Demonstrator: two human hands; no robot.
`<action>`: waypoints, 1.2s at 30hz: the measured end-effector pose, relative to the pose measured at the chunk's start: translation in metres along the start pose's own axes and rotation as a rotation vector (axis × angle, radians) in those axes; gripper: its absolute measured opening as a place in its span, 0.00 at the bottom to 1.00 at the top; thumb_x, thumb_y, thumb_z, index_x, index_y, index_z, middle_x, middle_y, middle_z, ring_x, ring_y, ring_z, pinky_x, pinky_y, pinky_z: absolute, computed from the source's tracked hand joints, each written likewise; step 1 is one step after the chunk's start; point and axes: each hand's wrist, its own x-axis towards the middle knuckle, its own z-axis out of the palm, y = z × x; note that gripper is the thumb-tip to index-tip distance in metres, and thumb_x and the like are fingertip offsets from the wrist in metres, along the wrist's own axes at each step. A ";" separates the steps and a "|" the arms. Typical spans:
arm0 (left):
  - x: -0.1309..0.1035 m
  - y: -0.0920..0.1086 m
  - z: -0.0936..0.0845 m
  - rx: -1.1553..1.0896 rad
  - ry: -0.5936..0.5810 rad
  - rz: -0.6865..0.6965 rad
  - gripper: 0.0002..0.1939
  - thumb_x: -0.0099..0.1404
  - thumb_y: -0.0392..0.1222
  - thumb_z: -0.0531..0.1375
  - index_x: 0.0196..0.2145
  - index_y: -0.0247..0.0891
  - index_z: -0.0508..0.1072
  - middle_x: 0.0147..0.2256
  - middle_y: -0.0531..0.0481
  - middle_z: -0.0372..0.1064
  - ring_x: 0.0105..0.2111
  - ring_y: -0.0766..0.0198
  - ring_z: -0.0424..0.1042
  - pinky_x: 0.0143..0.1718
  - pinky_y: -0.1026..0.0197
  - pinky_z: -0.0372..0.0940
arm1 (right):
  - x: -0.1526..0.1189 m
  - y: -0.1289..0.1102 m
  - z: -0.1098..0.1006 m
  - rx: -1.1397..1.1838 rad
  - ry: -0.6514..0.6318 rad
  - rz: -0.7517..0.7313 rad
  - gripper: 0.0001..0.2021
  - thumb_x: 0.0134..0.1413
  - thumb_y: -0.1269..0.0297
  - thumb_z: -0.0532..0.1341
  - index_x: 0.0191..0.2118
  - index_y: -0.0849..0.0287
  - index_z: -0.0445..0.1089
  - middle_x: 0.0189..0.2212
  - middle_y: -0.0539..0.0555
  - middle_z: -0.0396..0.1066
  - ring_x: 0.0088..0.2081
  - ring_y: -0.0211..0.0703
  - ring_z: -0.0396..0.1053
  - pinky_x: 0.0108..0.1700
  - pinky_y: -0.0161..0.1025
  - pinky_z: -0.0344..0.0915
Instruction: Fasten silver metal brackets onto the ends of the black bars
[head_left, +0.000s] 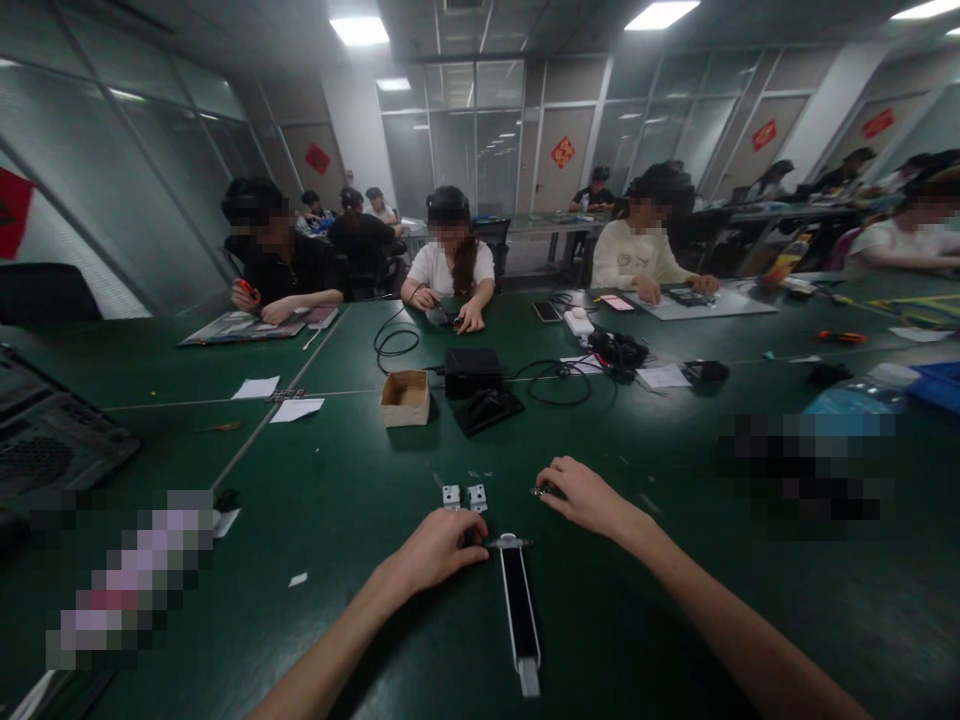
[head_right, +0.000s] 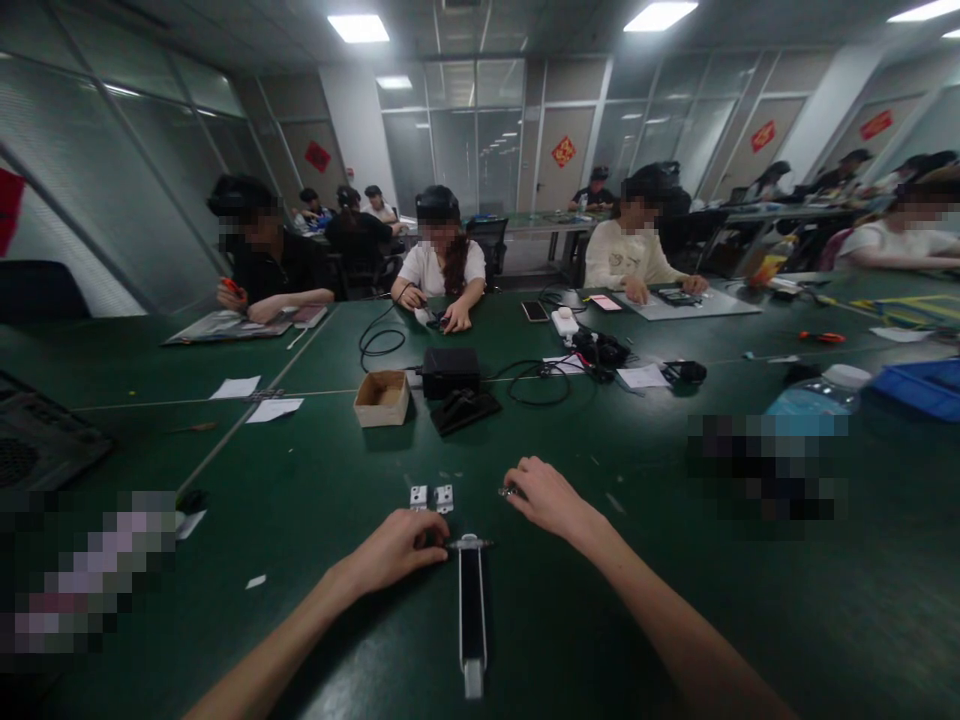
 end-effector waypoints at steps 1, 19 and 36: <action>0.000 0.000 0.000 0.000 -0.003 -0.001 0.09 0.62 0.41 0.62 0.41 0.40 0.72 0.37 0.52 0.71 0.36 0.61 0.70 0.35 0.64 0.61 | 0.000 -0.001 0.001 -0.005 0.003 -0.001 0.11 0.59 0.62 0.56 0.45 0.57 0.71 0.41 0.57 0.67 0.42 0.46 0.64 0.43 0.40 0.62; -0.002 0.002 -0.005 0.009 0.005 -0.011 0.10 0.62 0.42 0.61 0.42 0.40 0.71 0.39 0.51 0.70 0.38 0.60 0.69 0.36 0.63 0.61 | 0.008 -0.001 0.012 -0.027 0.117 -0.023 0.12 0.63 0.67 0.52 0.45 0.61 0.71 0.42 0.58 0.68 0.43 0.47 0.63 0.44 0.43 0.61; -0.004 0.002 -0.006 0.001 0.013 -0.009 0.10 0.63 0.43 0.60 0.42 0.40 0.71 0.40 0.51 0.70 0.37 0.61 0.69 0.36 0.62 0.61 | 0.008 -0.005 0.012 -0.059 0.040 -0.047 0.11 0.62 0.68 0.52 0.41 0.60 0.72 0.39 0.58 0.69 0.41 0.47 0.64 0.41 0.42 0.59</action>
